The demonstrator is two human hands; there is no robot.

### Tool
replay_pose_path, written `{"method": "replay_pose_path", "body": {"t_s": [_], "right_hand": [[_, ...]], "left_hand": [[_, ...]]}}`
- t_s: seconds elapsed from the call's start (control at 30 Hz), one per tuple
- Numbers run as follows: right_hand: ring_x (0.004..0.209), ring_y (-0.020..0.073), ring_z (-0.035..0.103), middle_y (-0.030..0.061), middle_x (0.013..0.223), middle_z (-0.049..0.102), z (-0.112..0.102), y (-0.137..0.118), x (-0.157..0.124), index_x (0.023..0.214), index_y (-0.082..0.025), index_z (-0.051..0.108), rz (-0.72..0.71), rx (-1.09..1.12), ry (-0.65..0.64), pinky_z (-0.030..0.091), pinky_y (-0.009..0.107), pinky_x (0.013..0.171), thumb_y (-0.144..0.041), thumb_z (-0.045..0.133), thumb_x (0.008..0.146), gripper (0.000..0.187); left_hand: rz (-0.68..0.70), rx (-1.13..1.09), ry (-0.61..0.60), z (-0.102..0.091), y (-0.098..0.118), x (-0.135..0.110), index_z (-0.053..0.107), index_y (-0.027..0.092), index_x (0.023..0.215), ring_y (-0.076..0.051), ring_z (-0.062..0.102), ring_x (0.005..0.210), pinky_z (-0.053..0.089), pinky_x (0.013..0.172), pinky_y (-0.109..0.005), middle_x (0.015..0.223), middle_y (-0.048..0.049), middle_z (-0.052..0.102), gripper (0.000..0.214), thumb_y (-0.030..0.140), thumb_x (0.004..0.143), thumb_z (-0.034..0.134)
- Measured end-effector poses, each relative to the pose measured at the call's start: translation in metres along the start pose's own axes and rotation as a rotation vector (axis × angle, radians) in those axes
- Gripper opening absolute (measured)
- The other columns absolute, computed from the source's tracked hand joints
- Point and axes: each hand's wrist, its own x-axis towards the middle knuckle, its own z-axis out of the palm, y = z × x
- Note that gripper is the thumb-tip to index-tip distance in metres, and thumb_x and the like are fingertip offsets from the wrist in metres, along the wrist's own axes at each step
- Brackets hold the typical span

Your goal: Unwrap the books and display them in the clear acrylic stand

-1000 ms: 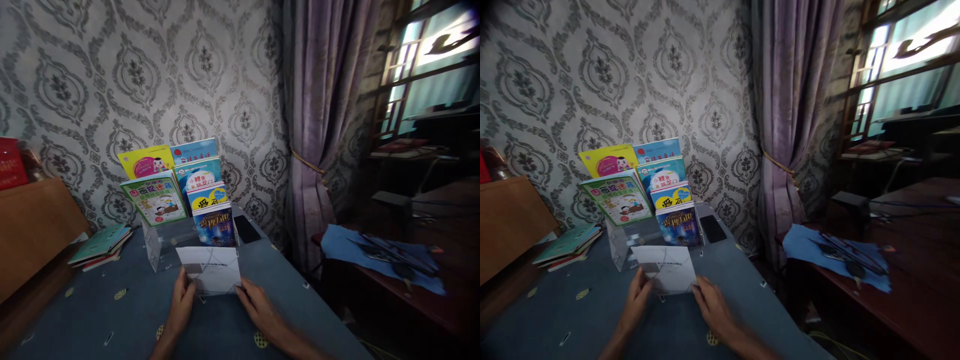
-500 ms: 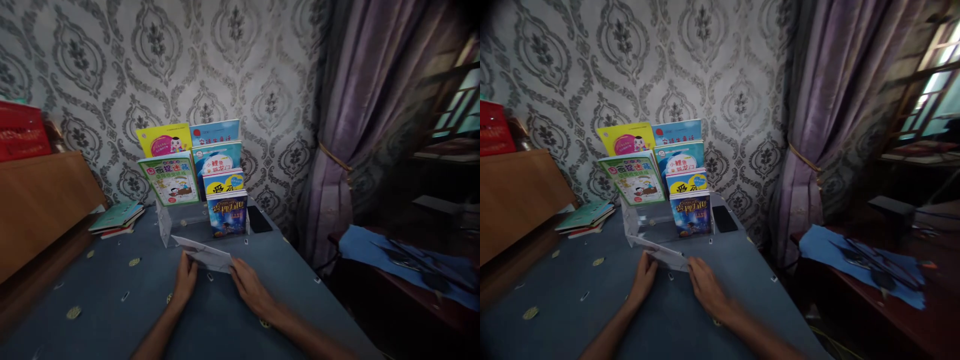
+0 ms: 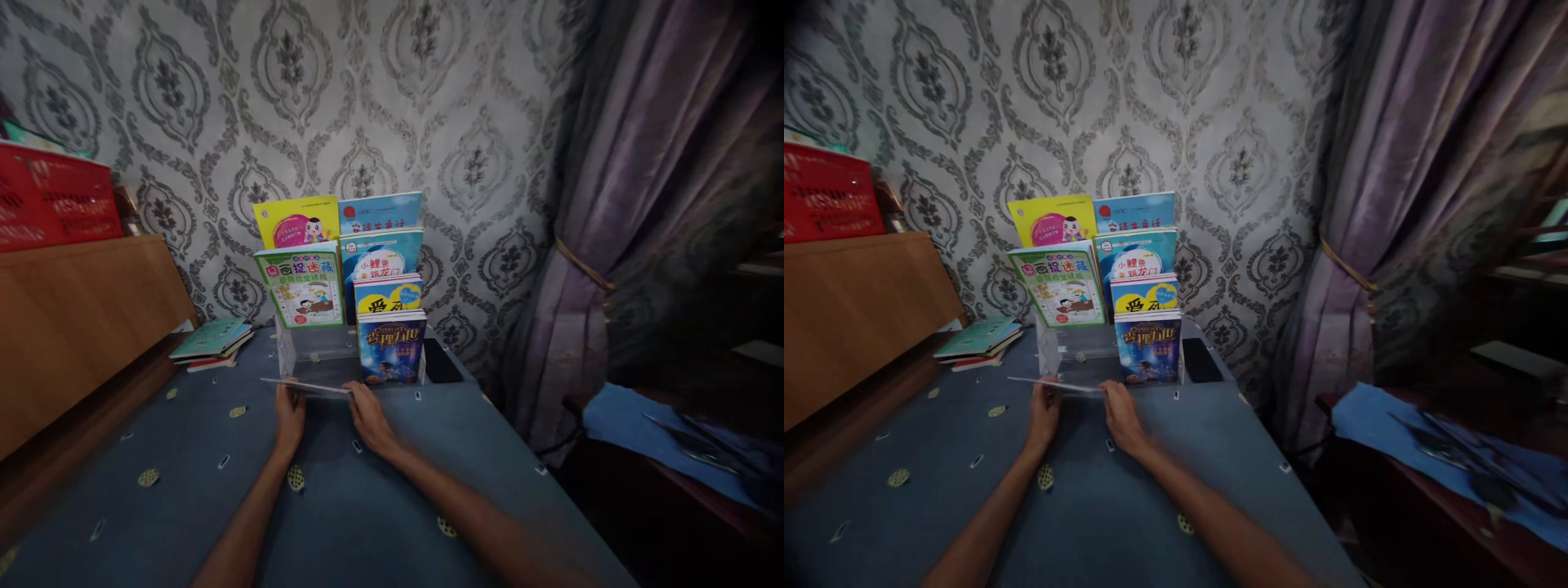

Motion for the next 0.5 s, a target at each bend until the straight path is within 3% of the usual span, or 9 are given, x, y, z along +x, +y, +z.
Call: {"method": "replay_pose_path", "body": {"t_s": [0.23,0.5], "right_hand": [[0.103,0.0260,0.061,0.0120,0.107,0.068,0.005,-0.003,0.040,0.116,-0.020,0.067,-0.110,0.049,0.114,0.053,0.042,0.092,-0.015,0.040,0.095,0.034],[0.113,0.0275,0.060,0.0130,0.117,0.066,-0.018,-0.027,0.067,0.124,-0.020,0.062,-0.218,0.093,0.217,0.050,0.044,0.099,-0.020,0.047,0.094,0.034]], "left_hand": [[0.084,0.131,0.082,-0.010,0.022,0.022,0.056,0.025,0.089,-0.028,0.058,0.093,0.047,0.096,-0.048,0.091,-0.0066,0.058,0.011,0.030,0.079,0.055],[0.216,0.168,0.073,-0.017,0.063,0.041,0.058,0.026,0.090,-0.031,0.059,0.099,0.049,0.092,-0.045,0.095,-0.0086,0.060,0.014,0.028,0.076,0.061]]}}
